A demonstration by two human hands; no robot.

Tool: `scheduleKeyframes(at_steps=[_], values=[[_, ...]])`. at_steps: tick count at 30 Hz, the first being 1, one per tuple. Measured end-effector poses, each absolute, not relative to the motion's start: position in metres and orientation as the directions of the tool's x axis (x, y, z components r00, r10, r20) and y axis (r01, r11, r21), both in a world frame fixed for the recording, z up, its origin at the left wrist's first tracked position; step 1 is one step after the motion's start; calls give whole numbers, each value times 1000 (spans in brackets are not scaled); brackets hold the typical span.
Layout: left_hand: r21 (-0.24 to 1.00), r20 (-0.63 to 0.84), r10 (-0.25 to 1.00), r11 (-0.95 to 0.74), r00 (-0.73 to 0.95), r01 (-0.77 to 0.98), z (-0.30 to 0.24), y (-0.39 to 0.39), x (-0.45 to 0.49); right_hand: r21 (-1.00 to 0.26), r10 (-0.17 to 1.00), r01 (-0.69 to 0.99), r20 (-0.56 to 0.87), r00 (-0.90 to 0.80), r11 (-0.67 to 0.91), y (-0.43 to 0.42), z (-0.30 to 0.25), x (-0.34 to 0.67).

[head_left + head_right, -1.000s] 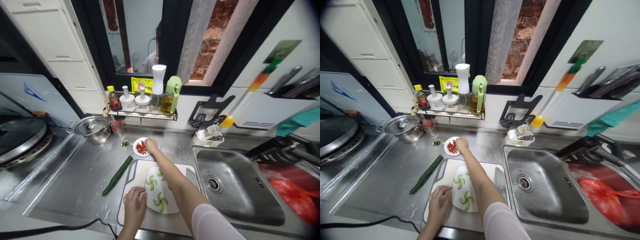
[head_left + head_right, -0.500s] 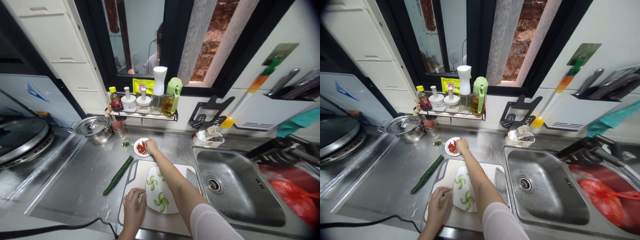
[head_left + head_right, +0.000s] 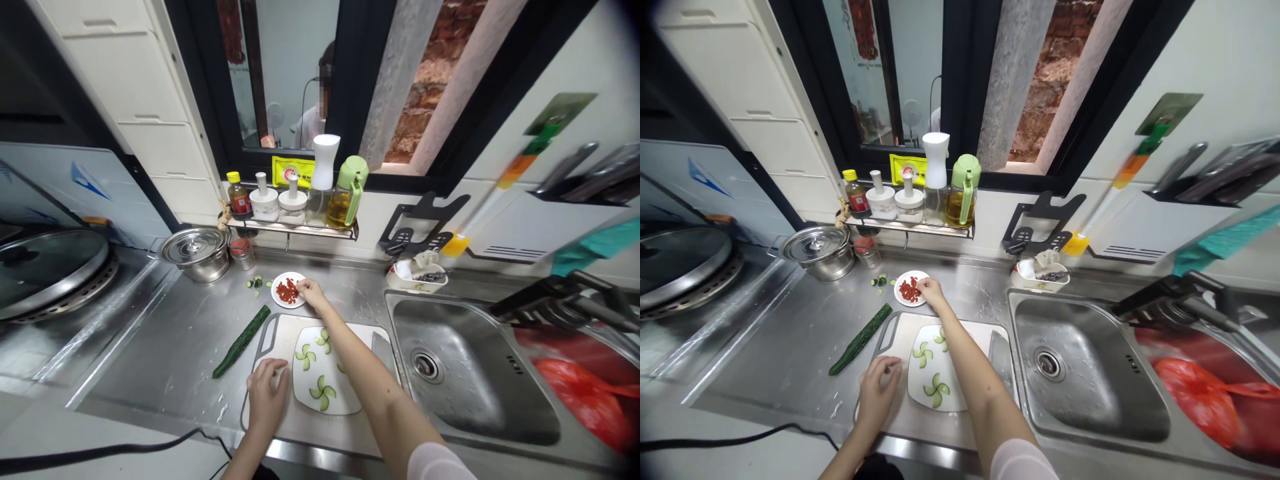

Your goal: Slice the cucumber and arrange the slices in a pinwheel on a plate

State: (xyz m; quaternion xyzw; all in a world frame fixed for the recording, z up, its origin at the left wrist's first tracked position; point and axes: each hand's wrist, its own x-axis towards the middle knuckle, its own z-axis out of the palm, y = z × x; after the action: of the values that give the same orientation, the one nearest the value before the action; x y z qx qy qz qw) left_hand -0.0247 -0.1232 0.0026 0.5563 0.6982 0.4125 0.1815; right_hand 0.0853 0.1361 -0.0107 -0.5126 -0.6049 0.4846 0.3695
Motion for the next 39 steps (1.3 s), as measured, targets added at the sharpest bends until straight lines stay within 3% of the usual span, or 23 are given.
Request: scheduleKeyframes(at_steps=[7, 10, 19, 27, 39], values=[[907, 141, 916, 32, -375, 421, 23, -84, -13, -998, 972, 31, -65, -227, -60, 88, 14, 106], [941, 117, 903, 32, -414, 336, 34, -61, -10, -1000, 969, 10, 17, -245, 19, 64, 31, 117], [984, 41, 978, -4, -204, 179, 56, -24, 1, -830, 927, 435, 235, -293, 348, 12, 76, 145], [989, 1, 991, 20, -137, 147, 53, -28, 13, -780, 927, 514, 232, -294, 358, 0, 76, 164], [927, 79, 991, -34, -108, 373, 35, -25, 17, -665, 893, 607, 229, -388, 434, -1, 72, 178]])
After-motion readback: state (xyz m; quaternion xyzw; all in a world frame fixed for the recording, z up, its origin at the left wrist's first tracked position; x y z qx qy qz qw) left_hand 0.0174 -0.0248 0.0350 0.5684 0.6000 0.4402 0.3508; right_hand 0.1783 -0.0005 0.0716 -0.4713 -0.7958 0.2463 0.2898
